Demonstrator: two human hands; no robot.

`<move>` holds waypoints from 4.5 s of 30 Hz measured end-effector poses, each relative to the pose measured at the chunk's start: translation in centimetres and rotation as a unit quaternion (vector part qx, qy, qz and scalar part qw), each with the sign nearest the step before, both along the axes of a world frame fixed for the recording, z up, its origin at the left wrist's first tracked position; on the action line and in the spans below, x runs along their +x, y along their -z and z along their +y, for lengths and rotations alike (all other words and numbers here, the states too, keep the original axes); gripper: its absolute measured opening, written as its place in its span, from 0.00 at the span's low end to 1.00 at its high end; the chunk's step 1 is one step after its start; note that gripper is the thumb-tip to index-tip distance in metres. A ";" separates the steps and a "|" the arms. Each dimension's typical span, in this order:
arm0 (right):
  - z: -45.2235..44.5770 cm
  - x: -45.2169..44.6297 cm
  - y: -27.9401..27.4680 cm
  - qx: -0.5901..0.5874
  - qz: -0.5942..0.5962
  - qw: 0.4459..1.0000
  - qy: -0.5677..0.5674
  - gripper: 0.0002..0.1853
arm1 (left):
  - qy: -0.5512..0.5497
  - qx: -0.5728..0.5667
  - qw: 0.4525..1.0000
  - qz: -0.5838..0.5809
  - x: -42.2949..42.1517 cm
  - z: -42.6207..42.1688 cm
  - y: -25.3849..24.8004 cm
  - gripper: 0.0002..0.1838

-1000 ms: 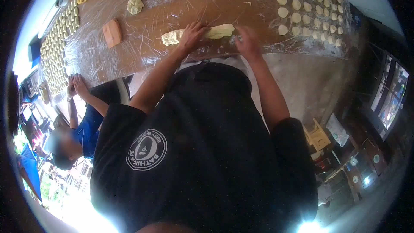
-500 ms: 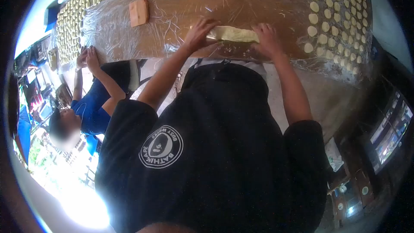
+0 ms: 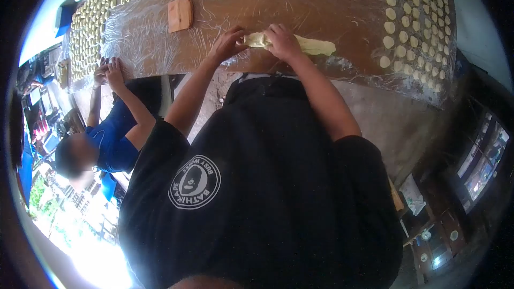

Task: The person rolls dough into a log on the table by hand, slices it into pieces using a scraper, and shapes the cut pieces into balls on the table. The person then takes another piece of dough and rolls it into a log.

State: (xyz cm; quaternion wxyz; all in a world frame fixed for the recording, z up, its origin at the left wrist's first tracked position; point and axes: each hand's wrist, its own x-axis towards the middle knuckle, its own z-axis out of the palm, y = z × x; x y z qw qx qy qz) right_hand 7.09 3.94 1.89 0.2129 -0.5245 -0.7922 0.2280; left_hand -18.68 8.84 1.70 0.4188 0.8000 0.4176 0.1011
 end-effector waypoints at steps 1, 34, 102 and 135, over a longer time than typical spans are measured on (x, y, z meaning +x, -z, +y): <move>0.2 -0.3 1.0 -0.021 -0.003 1.000 -0.006 0.32 | -0.024 0.021 0.999 -0.009 0.2 -0.1 -0.3 0.26; 0.1 0.7 0.4 -0.023 -0.069 0.997 -0.013 0.37 | 0.049 0.162 0.985 0.045 4.1 -0.1 1.2 0.35; -9.9 17.0 0.3 -0.099 -0.023 0.955 0.278 0.26 | 0.077 0.157 0.985 -0.001 22.1 -5.1 0.9 0.40; -1.3 3.3 -0.5 -0.052 -0.039 0.998 -0.006 0.39 | 0.022 0.159 0.987 -0.006 1.7 -0.8 -1.0 0.31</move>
